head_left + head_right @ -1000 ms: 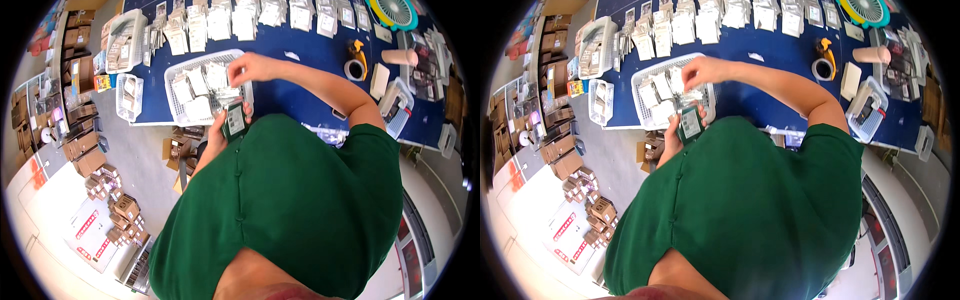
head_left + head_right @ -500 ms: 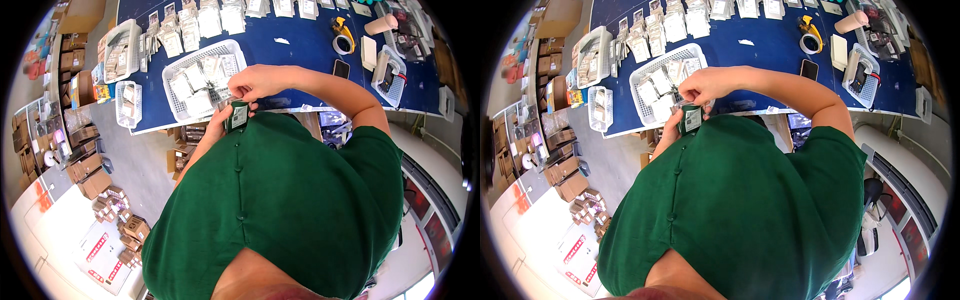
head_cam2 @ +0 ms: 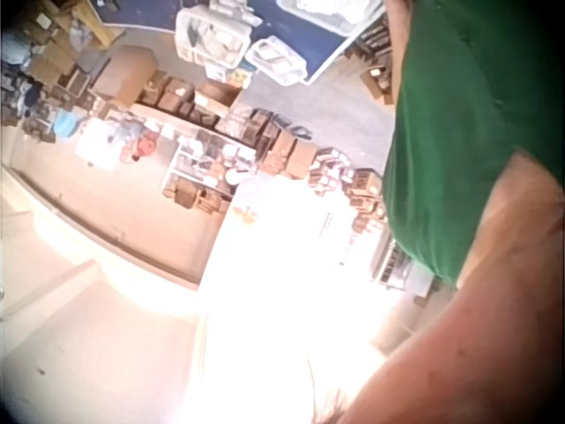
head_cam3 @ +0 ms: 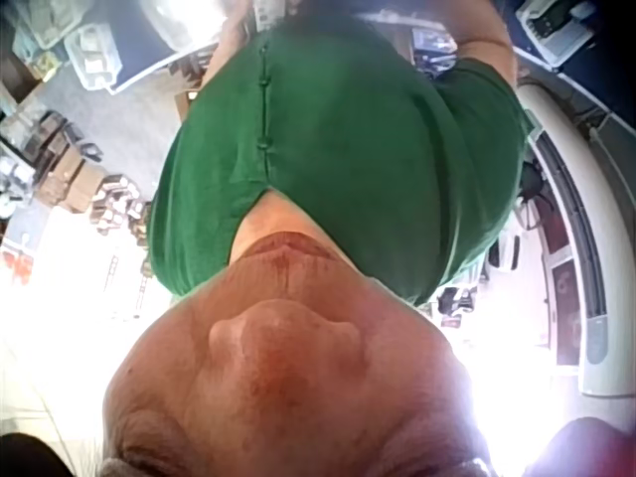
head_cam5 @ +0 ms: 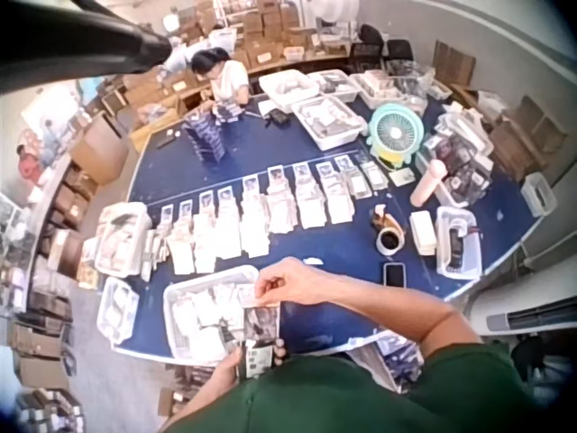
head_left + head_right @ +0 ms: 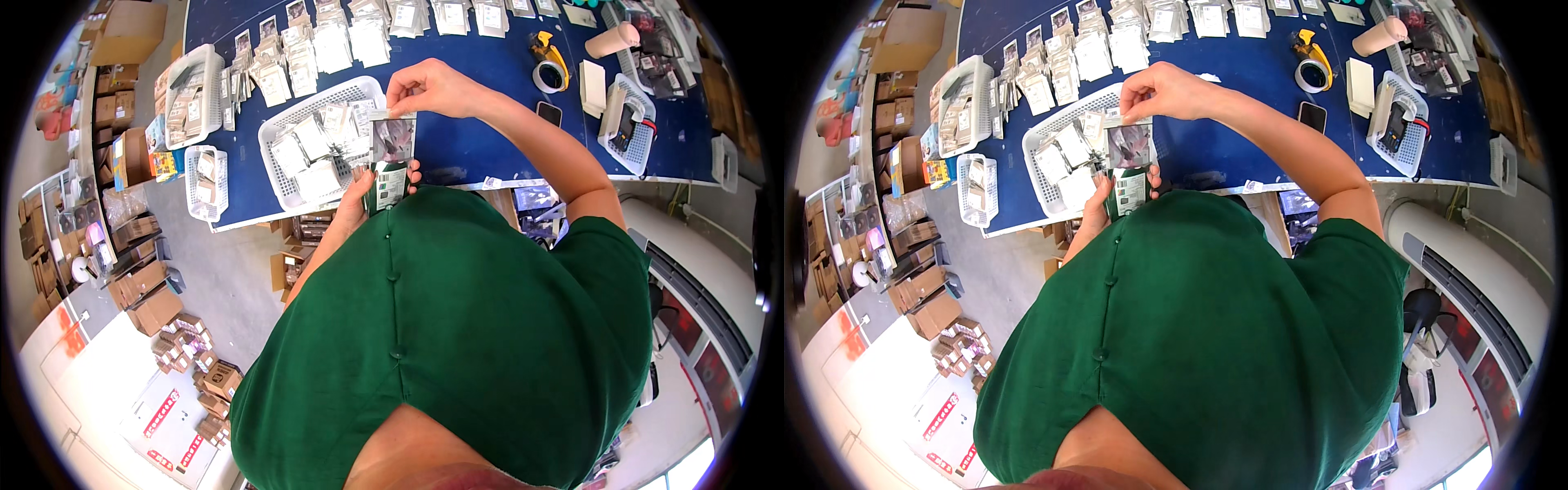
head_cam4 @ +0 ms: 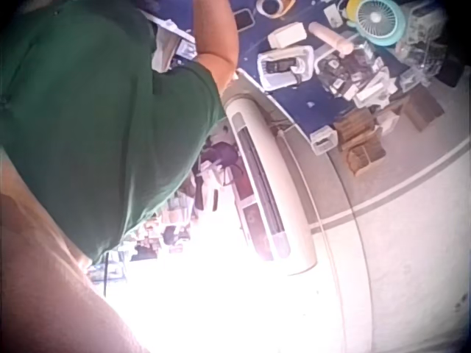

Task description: The person sorts small photos from a table into a small green bag by hand.

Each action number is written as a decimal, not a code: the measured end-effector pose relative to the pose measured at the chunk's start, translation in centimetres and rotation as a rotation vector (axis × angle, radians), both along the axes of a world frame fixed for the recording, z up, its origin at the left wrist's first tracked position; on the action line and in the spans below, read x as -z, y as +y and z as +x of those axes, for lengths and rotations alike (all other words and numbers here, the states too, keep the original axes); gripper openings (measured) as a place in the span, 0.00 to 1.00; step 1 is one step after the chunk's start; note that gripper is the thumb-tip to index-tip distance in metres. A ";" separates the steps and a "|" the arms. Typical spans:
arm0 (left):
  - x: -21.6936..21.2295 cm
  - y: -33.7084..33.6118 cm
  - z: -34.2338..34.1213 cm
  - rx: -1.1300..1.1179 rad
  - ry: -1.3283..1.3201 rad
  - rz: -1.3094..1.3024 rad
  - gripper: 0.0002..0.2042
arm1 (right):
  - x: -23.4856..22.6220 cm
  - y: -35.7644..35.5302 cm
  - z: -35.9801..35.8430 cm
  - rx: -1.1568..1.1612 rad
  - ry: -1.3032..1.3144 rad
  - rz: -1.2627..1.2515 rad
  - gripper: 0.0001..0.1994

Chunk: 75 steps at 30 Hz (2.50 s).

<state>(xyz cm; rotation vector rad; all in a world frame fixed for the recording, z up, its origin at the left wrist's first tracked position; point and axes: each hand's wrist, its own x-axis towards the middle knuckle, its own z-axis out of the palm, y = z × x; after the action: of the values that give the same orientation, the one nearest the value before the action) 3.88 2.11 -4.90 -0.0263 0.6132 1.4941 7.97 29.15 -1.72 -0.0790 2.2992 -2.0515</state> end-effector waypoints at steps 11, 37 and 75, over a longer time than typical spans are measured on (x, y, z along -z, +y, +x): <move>3.4 4.2 -0.3 -0.145 0.085 -0.296 0.30 | 2.3 -0.5 3.1 -0.010 0.021 0.265 0.14; 0.9 4.6 0.3 -0.348 0.054 -0.149 0.32 | 10.6 7.4 -6.3 0.149 0.005 0.167 0.09; 1.2 4.0 0.3 -0.012 0.027 -0.070 0.39 | 1.0 3.7 2.2 0.149 -0.024 -0.085 0.04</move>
<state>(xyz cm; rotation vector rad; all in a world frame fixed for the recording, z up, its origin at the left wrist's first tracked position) 4.13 6.13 -6.12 -0.0638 0.6875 1.4859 10.19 32.89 -2.77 0.1165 2.2677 -2.2065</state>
